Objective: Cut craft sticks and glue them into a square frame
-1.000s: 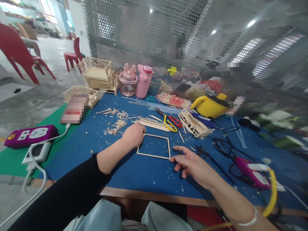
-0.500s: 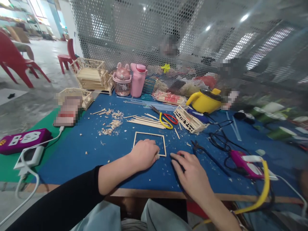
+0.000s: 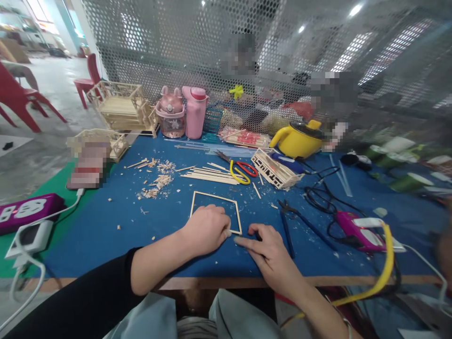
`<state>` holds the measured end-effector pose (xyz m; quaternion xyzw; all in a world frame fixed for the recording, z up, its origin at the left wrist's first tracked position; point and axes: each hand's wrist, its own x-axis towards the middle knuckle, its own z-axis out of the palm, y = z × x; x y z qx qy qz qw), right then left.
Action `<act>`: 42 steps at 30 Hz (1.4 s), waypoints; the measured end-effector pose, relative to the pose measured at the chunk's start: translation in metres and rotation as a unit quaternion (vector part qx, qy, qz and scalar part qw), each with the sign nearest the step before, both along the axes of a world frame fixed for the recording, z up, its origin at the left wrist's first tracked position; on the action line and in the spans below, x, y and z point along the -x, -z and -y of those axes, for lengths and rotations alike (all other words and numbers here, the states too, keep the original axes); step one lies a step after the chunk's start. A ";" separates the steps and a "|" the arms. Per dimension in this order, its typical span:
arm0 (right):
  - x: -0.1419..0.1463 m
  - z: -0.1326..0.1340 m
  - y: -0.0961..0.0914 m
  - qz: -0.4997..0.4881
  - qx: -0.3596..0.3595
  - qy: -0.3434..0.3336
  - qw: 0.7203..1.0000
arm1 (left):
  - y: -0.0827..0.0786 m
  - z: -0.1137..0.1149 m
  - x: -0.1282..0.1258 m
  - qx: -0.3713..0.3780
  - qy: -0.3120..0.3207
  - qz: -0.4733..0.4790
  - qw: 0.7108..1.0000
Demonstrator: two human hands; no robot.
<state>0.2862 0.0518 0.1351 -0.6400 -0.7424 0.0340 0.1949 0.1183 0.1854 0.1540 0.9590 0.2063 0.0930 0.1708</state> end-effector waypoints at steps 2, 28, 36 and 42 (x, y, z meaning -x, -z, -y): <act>0.001 0.002 -0.003 -0.031 0.008 -0.024 0.999 | 0.001 0.000 0.000 -0.006 -0.004 0.005 1.000; -0.074 -0.213 -0.037 0.091 0.141 0.210 0.963 | 0.021 0.017 0.069 -0.012 -0.346 0.059 0.936; -0.067 -0.211 -0.055 0.025 0.132 0.211 0.968 | 0.022 0.017 0.073 0.008 -0.340 0.102 0.935; -0.011 -0.063 -0.060 -0.079 0.116 0.105 0.984 | 0.024 0.019 0.099 0.114 -0.328 0.262 0.900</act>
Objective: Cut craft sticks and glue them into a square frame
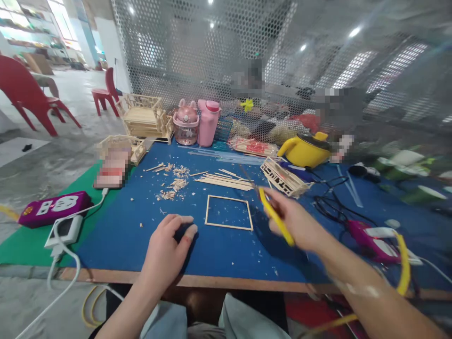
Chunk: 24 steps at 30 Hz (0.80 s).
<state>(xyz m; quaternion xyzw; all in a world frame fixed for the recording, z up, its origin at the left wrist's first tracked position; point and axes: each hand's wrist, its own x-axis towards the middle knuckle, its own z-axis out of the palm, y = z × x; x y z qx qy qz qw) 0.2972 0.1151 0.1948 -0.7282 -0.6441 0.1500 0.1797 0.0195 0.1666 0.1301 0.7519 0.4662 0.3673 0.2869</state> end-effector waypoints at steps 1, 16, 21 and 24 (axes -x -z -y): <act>0.015 0.031 0.006 0.012 -0.001 -0.014 1.000 | 0.001 0.000 0.005 0.005 -0.003 0.021 1.000; 0.136 0.098 0.045 0.178 0.078 0.067 0.979 | 0.007 0.000 0.025 -0.009 0.042 0.084 0.996; 0.136 0.087 0.042 0.161 0.086 0.054 0.982 | 0.009 0.000 0.025 -0.012 0.053 0.083 0.995; 0.137 0.082 0.041 0.166 0.102 0.048 0.980 | 0.008 0.000 0.024 -0.014 0.050 0.083 0.995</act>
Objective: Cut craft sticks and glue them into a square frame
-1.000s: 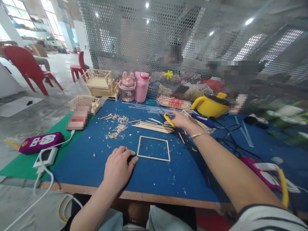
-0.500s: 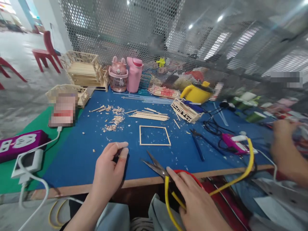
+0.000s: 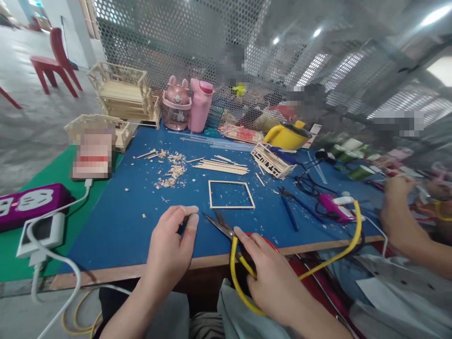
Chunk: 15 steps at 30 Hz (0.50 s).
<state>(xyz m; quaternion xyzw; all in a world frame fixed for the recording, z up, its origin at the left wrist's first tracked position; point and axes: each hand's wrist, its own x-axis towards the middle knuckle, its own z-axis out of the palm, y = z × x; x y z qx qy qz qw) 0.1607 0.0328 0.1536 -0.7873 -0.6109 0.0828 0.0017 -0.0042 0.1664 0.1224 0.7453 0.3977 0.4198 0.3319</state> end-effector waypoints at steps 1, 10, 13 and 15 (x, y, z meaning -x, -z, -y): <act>0.001 -0.001 0.000 0.004 0.008 -0.001 1.000 | 0.000 0.000 0.000 -0.003 -0.005 0.001 1.000; 0.021 -0.005 0.001 0.107 0.106 0.000 0.989 | -0.001 0.001 0.002 0.012 -0.027 0.014 0.999; 0.025 -0.006 0.001 0.116 0.114 0.007 0.987 | 0.000 0.000 0.002 0.007 -0.012 0.020 1.000; 0.024 -0.006 0.001 0.103 0.103 0.010 0.989 | 0.000 0.000 0.002 0.002 -0.007 0.019 1.000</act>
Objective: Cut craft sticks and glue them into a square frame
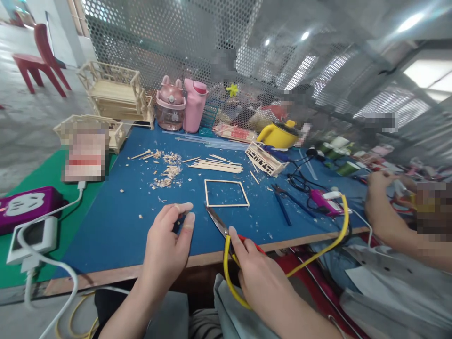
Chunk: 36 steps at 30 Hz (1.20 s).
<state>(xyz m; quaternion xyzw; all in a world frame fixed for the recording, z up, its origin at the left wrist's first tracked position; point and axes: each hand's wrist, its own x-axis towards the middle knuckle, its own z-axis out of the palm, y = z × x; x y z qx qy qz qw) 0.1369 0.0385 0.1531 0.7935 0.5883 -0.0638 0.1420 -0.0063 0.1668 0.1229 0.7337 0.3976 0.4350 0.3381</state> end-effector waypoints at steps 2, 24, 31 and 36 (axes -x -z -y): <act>-0.006 0.000 -0.003 -0.038 -0.020 0.008 0.999 | 0.000 0.000 0.000 0.002 0.001 0.001 1.000; -0.030 0.005 -0.013 -0.096 -0.049 -0.014 0.994 | -0.002 0.001 0.000 0.008 -0.003 -0.007 1.000; -0.024 0.000 0.000 -0.073 -0.027 -0.001 0.997 | -0.001 0.001 0.000 0.013 0.006 -0.008 1.000; -0.038 -0.001 -0.021 -0.287 -0.042 0.010 0.957 | -0.001 0.001 0.000 0.017 -0.001 -0.002 1.000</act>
